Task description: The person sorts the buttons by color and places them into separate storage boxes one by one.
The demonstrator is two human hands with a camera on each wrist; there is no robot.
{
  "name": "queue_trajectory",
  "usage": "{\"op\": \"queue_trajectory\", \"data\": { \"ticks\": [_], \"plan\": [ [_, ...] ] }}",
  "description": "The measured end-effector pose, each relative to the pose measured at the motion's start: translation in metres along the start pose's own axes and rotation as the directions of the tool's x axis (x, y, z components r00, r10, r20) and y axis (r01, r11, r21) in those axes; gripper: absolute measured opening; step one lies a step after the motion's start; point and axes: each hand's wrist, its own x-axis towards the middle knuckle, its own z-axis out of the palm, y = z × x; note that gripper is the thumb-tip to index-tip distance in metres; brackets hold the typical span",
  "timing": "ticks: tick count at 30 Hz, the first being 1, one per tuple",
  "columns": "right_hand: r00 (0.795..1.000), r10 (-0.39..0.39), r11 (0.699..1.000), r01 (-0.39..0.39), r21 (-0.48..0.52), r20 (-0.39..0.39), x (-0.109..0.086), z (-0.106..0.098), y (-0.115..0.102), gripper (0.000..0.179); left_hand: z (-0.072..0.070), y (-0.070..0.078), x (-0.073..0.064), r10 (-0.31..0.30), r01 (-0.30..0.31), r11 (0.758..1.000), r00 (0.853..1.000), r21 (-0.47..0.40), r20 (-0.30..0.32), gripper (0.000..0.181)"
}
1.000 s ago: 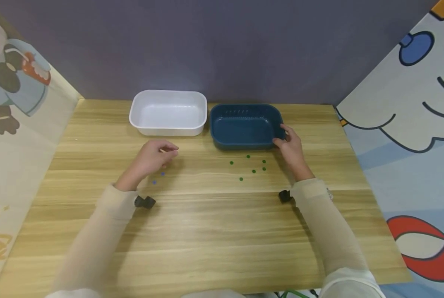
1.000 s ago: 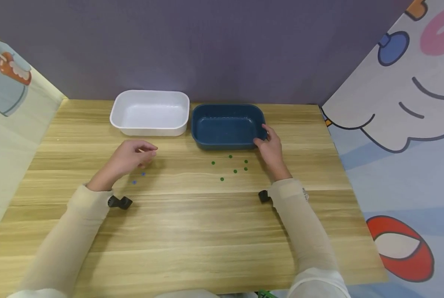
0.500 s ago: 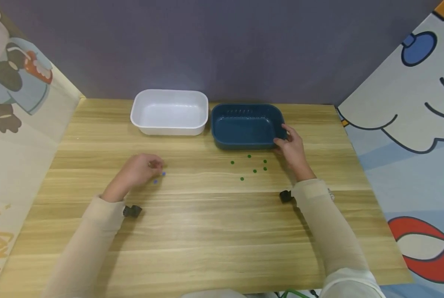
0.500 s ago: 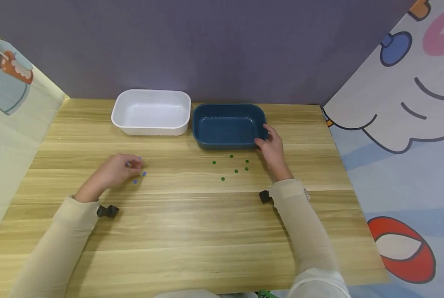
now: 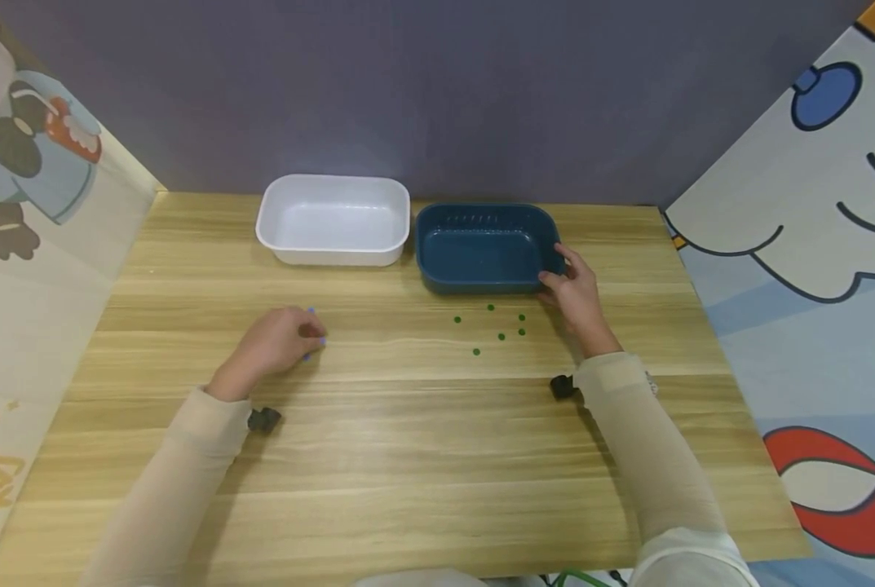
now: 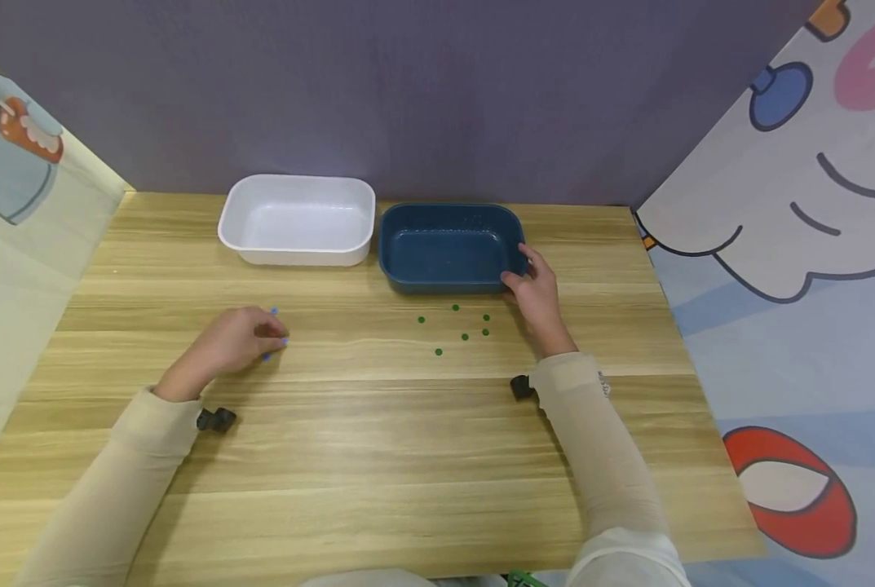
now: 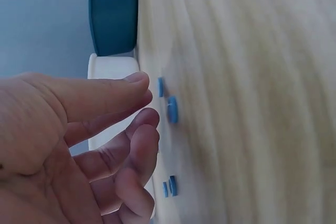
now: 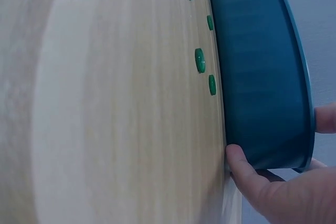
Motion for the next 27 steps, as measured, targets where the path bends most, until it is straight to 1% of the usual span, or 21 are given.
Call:
{"op": "queue_trajectory", "data": {
  "ticks": [5, 8, 12, 19, 27],
  "plan": [
    [1.000, -0.007, 1.000, 0.007, 0.014, -0.002, 0.011, -0.004, 0.014, 0.072, 0.005, 0.000, 0.002, 0.007, -0.005, 0.998, 1.000, 0.065, -0.029, 0.012],
    [1.000, -0.013, 1.000, 0.013, 0.017, -0.008, 0.014, -0.005, 0.019, 0.072, 0.008, 0.001, 0.003, 0.021, -0.017, 0.996, 0.999, 0.085, -0.044, 0.012],
    [1.000, -0.016, 1.000, 0.017, 0.013, -0.011, 0.013, -0.004, 0.018, 0.071, 0.009, 0.003, 0.004, 0.020, -0.015, 0.996, 0.998, 0.090, -0.059, 0.012],
    [1.000, -0.010, 1.000, 0.010, 0.016, -0.013, 0.006, -0.002, 0.009, 0.071, 0.007, 0.004, 0.002, 0.021, -0.016, 0.996, 0.998, 0.085, -0.061, 0.010],
    [1.000, -0.015, 1.000, 0.015, 0.007, -0.027, 0.013, -0.004, 0.017, 0.071, 0.009, 0.003, 0.002, 0.036, -0.029, 0.995, 0.996, 0.092, -0.077, 0.006]
  ]
}}
